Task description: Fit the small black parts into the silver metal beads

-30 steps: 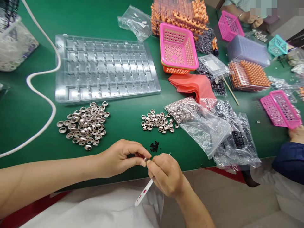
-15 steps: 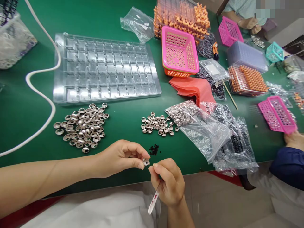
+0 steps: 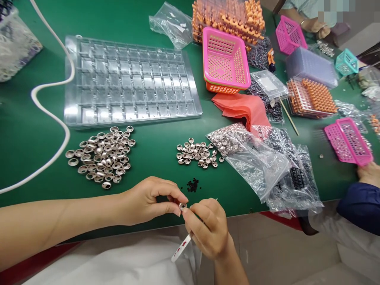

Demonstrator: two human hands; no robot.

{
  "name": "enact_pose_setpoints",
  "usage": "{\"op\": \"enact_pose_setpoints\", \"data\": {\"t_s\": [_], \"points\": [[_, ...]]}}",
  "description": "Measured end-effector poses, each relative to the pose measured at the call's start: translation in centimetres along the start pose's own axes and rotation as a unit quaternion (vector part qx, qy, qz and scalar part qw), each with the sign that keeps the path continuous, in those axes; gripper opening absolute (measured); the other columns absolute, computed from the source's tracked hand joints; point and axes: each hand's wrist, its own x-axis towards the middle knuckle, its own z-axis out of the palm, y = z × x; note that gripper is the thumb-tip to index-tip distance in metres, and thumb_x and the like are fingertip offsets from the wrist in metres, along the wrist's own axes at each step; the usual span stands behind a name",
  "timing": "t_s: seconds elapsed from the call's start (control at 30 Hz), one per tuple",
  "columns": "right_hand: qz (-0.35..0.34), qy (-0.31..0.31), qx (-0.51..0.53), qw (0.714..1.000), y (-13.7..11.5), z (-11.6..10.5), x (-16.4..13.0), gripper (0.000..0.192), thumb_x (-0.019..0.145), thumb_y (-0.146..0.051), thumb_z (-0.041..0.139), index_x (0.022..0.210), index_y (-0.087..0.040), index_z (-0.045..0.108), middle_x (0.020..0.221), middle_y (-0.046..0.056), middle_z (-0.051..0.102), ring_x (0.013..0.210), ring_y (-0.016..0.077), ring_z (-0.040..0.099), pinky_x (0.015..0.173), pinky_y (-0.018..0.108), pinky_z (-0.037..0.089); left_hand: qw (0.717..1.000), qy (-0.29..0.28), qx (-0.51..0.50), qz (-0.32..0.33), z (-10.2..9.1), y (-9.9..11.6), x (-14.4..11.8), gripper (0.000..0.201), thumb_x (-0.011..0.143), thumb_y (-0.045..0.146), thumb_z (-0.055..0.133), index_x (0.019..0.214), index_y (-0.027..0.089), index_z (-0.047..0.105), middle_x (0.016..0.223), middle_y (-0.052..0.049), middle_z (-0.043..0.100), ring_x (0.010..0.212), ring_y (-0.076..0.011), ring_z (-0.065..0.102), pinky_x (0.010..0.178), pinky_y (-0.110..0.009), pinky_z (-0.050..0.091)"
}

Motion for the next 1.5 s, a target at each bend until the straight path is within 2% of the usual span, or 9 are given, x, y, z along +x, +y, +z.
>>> {"op": "enact_pose_setpoints", "data": {"t_s": [0.17,0.43,0.57,0.7,0.93,1.03,1.17,1.33,1.5], "points": [[-0.03,-0.042,-0.012,0.999,0.3,-0.4,-0.4,0.031,0.092,-0.003,0.058,0.122,-0.008,0.066,0.094,0.012,0.07,0.079,0.0203,0.063,0.061,0.036,0.051,0.994,-0.001,0.053,0.099,0.3,-0.4,-0.2,0.011,0.091,0.018,0.072,0.1,0.014,0.077,0.082,-0.005,0.077,0.071,-0.0127,0.071,0.07,-0.018,0.055],[-0.067,-0.078,0.0,0.995,0.1,-0.9,-0.2,0.036,0.094,-0.006,0.049,0.127,-0.003,0.062,0.101,0.016,0.07,0.079,0.0215,0.065,0.057,0.036,0.053,0.979,0.005,0.099,0.177,0.5,-0.2,-0.4,0.011,0.097,0.012,0.061,0.103,0.014,0.07,0.081,-0.005,0.078,0.072,-0.014,0.071,0.07,-0.02,0.055],[-0.073,-0.077,0.004,0.994,-0.1,-1.0,0.4,0.032,0.091,-0.005,0.055,0.122,-0.009,0.065,0.096,0.011,0.071,0.075,0.0192,0.064,0.054,0.034,0.053,0.977,-0.003,0.107,0.182,0.6,0.2,-0.6,0.012,0.098,0.009,0.059,0.102,0.015,0.068,0.081,-0.005,0.078,0.073,-0.0144,0.071,0.071,-0.02,0.055],[-0.089,-0.054,-0.009,0.995,-0.3,-0.9,1.1,0.027,0.086,-0.002,0.064,0.113,-0.005,0.066,0.086,0.011,0.07,0.073,0.0198,0.064,0.051,0.033,0.051,0.977,0.001,0.109,0.183,0.7,0.7,-0.6,0.012,0.097,0.008,0.059,0.1,0.015,0.069,0.081,-0.004,0.078,0.072,-0.0142,0.071,0.071,-0.02,0.055],[-0.087,-0.027,0.023,0.996,0.0,-0.2,1.6,0.023,0.086,0.0,0.063,0.108,-0.006,0.065,0.08,0.011,0.069,0.069,0.0185,0.061,0.051,0.032,0.047,0.977,0.016,0.101,0.185,0.6,0.6,-0.7,0.01,0.094,0.006,0.062,0.097,0.011,0.07,0.077,-0.006,0.077,0.069,-0.014,0.07,0.069,-0.02,0.054],[-0.067,-0.037,0.029,0.997,0.3,0.0,1.9,0.023,0.086,0.0,0.062,0.108,-0.008,0.064,0.079,0.01,0.068,0.066,0.0169,0.059,0.051,0.032,0.047,0.983,0.018,0.089,0.16,0.5,0.4,-0.5,0.011,0.094,0.009,0.063,0.097,0.011,0.073,0.077,-0.006,0.077,0.069,-0.0138,0.07,0.069,-0.02,0.054],[-0.041,-0.034,0.022,0.998,0.5,0.1,2.3,0.029,0.086,0.001,0.062,0.112,-0.011,0.062,0.082,0.008,0.068,0.066,0.0154,0.059,0.054,0.03,0.049,0.997,0.028,0.042,0.054,0.4,0.3,-0.3,0.01,0.09,0.015,0.07,0.095,0.013,0.077,0.08,-0.005,0.077,0.071,-0.0134,0.071,0.068,-0.019,0.056],[0.025,0.054,0.048,0.997,0.2,0.3,1.6,0.043,0.085,0.003,0.065,0.124,-0.014,0.06,0.088,0.007,0.069,0.075,0.0154,0.063,0.059,0.028,0.055,0.984,0.028,-0.143,-0.105,0.4,0.8,0.0,0.013,0.082,0.023,0.075,0.092,0.014,0.076,0.085,-0.004,0.078,0.079,-0.0161,0.074,0.076,-0.024,0.06],[0.164,0.118,0.112,0.973,-0.6,0.3,-0.1,0.053,0.087,-0.007,0.069,0.136,-0.021,0.055,0.098,0.007,0.069,0.081,0.0168,0.064,0.062,0.03,0.058,0.964,0.036,-0.215,-0.153,0.3,0.7,0.1,0.017,0.076,0.023,0.08,0.09,0.015,0.074,0.084,-0.002,0.077,0.079,-0.0148,0.072,0.078,-0.024,0.06]]}}
